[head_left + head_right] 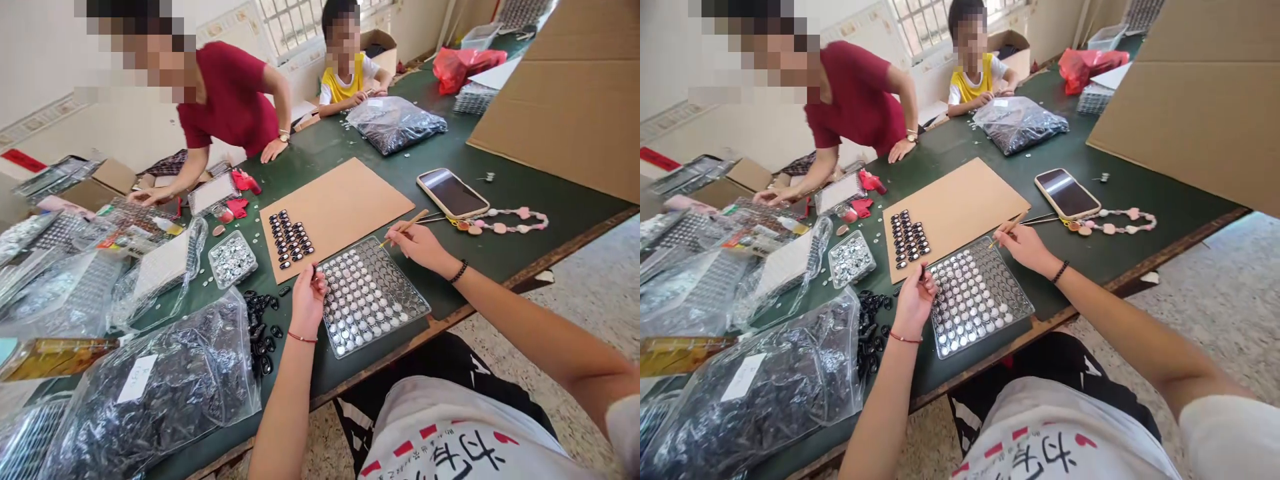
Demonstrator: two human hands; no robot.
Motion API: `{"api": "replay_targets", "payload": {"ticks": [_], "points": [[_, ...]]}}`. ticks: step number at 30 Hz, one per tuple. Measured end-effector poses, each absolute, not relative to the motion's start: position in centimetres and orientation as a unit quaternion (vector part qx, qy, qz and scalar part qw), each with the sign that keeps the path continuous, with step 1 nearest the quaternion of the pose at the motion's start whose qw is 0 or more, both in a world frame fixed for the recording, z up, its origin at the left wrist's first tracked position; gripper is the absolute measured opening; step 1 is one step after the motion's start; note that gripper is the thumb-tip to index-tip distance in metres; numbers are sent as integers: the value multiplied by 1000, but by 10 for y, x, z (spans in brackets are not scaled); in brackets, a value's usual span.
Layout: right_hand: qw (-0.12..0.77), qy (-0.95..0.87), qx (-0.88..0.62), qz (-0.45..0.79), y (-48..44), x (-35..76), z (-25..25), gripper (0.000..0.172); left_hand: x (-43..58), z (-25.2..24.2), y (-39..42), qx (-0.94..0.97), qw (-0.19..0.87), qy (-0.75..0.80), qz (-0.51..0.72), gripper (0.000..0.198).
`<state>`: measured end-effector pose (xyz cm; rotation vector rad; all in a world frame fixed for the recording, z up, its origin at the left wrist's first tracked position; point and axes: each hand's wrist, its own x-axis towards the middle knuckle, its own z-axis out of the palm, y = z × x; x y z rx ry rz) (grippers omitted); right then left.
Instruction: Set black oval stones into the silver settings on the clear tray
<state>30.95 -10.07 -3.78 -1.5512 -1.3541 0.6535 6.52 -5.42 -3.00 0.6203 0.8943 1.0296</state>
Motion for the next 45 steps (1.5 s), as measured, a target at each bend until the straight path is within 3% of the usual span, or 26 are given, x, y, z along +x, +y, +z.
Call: {"api": "replay_targets", "payload": {"ticks": [11,15,25,30,37,45], "points": [[318,-744,-560,180,-153,276,-31,34,66,-26,-54,329,702,416,476,17],[306,-756,-552,175,-174,269,-39,32,69,-26,-56,338,699,415,475,16],[385,-736,-532,164,-144,264,0,26,73,-27,-67,502,610,471,394,33],[412,-729,-529,136,-126,256,7,27,83,-22,-83,663,522,453,288,26],[452,-706,-529,132,-123,251,4,25,89,-22,-91,710,454,447,298,29],[483,-697,-518,111,-99,255,14,24,118,-24,-96,858,306,379,164,30]]}}
